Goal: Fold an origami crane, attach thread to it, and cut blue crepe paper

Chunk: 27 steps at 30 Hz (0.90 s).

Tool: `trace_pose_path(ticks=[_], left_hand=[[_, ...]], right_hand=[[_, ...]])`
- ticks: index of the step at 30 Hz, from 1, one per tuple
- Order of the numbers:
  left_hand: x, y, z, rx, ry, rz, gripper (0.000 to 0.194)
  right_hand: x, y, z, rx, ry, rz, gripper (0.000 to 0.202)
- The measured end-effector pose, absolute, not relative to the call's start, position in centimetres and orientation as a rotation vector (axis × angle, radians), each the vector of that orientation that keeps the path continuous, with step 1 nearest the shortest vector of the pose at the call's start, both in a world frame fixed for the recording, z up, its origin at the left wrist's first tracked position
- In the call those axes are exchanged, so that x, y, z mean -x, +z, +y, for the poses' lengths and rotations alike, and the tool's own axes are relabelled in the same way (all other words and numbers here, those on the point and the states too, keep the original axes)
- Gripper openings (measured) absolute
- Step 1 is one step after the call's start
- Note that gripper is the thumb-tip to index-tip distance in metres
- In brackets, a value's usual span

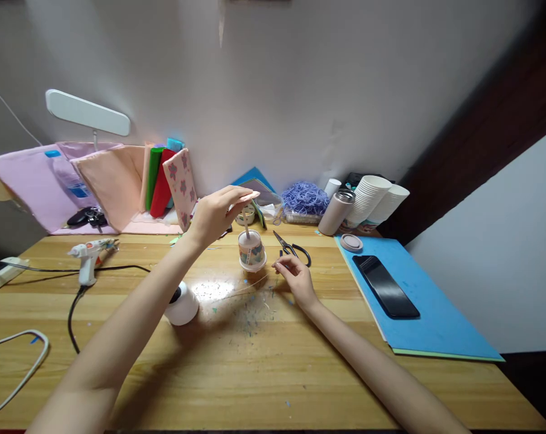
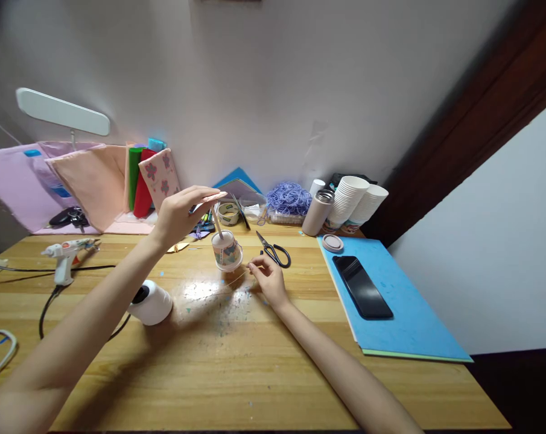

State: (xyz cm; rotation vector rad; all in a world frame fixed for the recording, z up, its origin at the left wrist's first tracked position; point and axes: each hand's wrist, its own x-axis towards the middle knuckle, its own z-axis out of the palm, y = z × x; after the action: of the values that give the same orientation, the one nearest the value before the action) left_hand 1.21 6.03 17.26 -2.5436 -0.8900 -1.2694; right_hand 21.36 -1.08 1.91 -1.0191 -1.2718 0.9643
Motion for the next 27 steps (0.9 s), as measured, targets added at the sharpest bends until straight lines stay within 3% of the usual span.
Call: trace_pose_path(ticks=[9, 15, 21, 27], left_hand=[[-0.7, 16.6, 6.8, 2.624, -1.424, -0.999, 0.028], [0.5, 12.8, 11.4, 2.594, -1.627, -1.66, 0.027], [1.6, 7.9, 15.6, 2.517, -1.434, -2.232, 0.028], [2.5, 7.2, 16.5, 2.509, -1.192, -2.435, 0.026]], right_hand=[[-21.7, 2.5, -3.0, 0.893, 0.903, -1.288, 0.003], [-21.9, 2.6, -5.7, 0.736, 0.868, -1.576, 0.01], [-20.5, 2.5, -7.2, 0.624, 0.987, -1.892, 0.009], [-19.9, 1.4, -6.4, 0.617, 1.13, -2.003, 0.002]])
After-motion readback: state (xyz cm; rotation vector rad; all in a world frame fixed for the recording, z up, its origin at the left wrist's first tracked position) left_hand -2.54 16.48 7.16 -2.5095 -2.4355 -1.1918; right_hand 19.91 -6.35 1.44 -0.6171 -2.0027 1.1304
